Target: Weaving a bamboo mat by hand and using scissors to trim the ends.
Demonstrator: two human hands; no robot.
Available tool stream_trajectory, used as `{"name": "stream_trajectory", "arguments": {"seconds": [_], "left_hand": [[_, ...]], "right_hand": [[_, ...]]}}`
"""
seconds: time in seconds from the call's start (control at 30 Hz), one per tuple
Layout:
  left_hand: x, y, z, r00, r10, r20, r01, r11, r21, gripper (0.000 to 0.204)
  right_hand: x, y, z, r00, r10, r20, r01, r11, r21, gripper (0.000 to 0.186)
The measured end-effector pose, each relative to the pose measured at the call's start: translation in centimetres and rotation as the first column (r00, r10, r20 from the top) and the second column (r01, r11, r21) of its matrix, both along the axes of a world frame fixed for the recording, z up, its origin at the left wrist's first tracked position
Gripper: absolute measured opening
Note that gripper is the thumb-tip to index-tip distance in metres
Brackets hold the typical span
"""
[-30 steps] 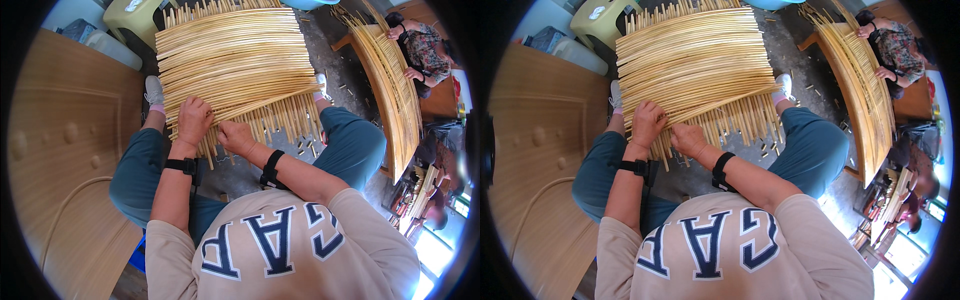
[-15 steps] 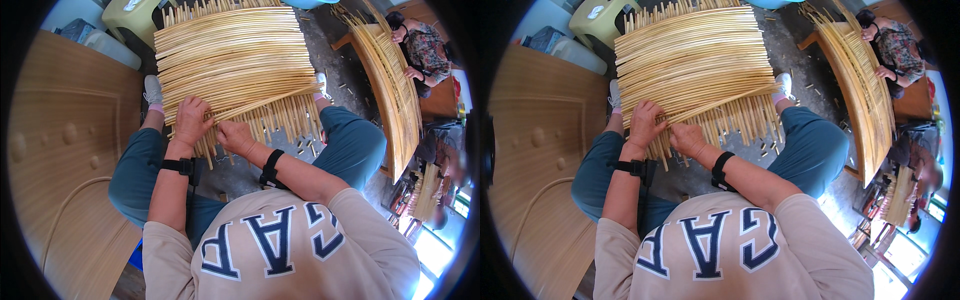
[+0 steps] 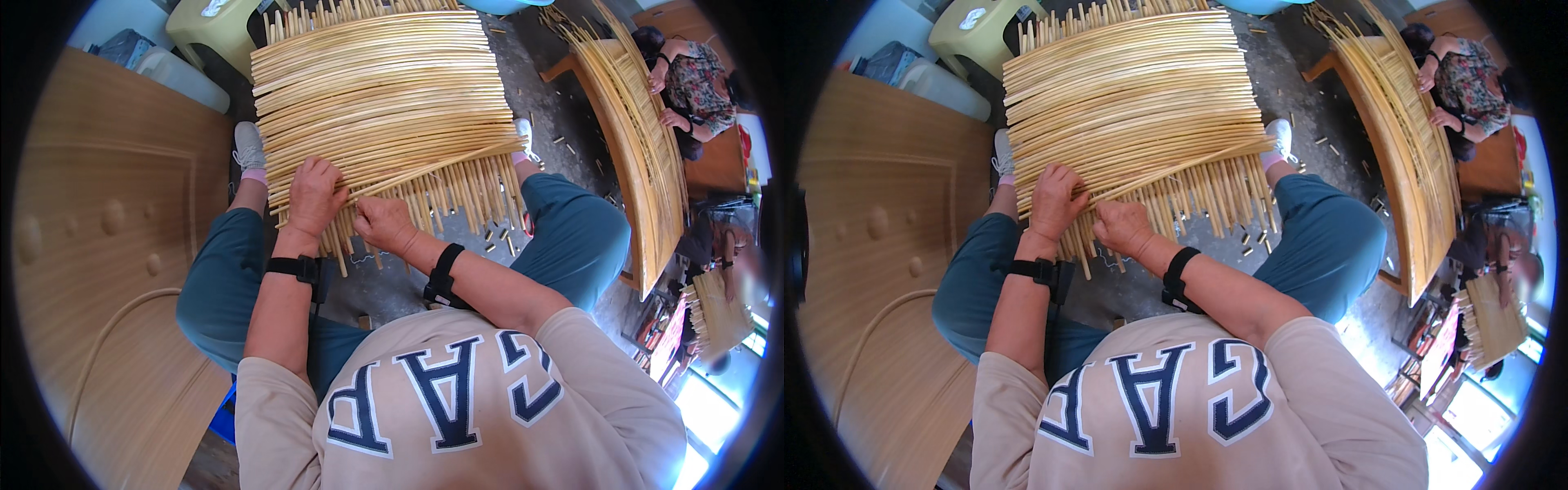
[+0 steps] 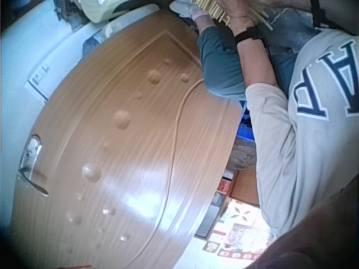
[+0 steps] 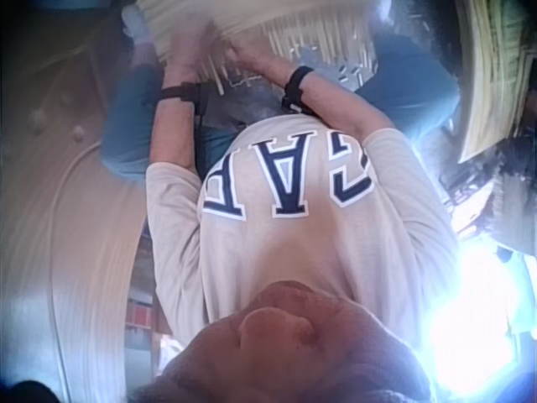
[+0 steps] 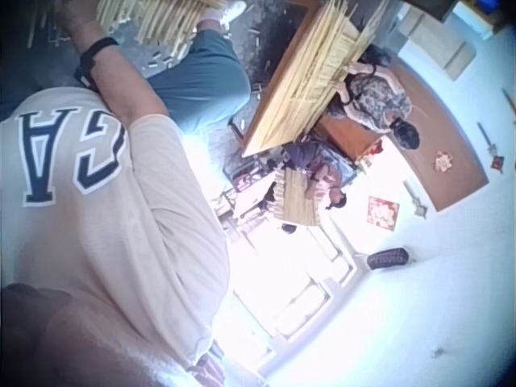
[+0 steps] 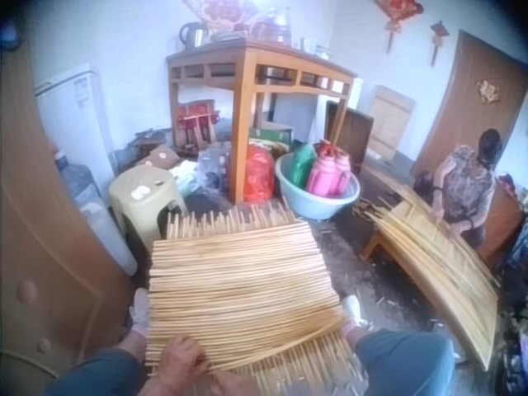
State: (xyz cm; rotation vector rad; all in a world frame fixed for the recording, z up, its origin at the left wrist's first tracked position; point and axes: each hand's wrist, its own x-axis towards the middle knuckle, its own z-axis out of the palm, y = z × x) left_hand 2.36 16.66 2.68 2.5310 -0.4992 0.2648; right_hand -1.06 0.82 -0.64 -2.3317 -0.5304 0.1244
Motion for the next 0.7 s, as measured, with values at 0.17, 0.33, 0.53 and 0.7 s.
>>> {"name": "stream_trajectory", "arguments": {"seconds": [0.17,0.33,0.53,0.7], "left_hand": [[-0.14,-0.01,-0.28,1.000,0.003,0.025,-0.003,1.000,-0.016,0.020],[-0.08,0.05,-0.57,0.999,0.001,0.039,0.000,1.000,-0.027,0.017],[-0.01,0.05,-0.67,0.999,0.000,0.045,0.002,0.999,-0.042,0.013],[0.21,0.11,-0.57,0.999,0.007,0.036,-0.006,1.000,-0.030,0.009]], "right_hand": [[-0.10,-0.03,0.43,0.999,-0.028,-0.023,0.029,0.999,0.013,0.011],[-0.07,0.00,0.65,0.999,-0.016,-0.037,0.017,0.999,0.036,0.012],[-0.10,0.05,0.62,0.999,-0.016,-0.029,0.017,0.999,0.040,0.011],[-0.27,-0.02,0.61,0.999,-0.008,-0.041,0.010,0.999,0.051,0.011]]}}
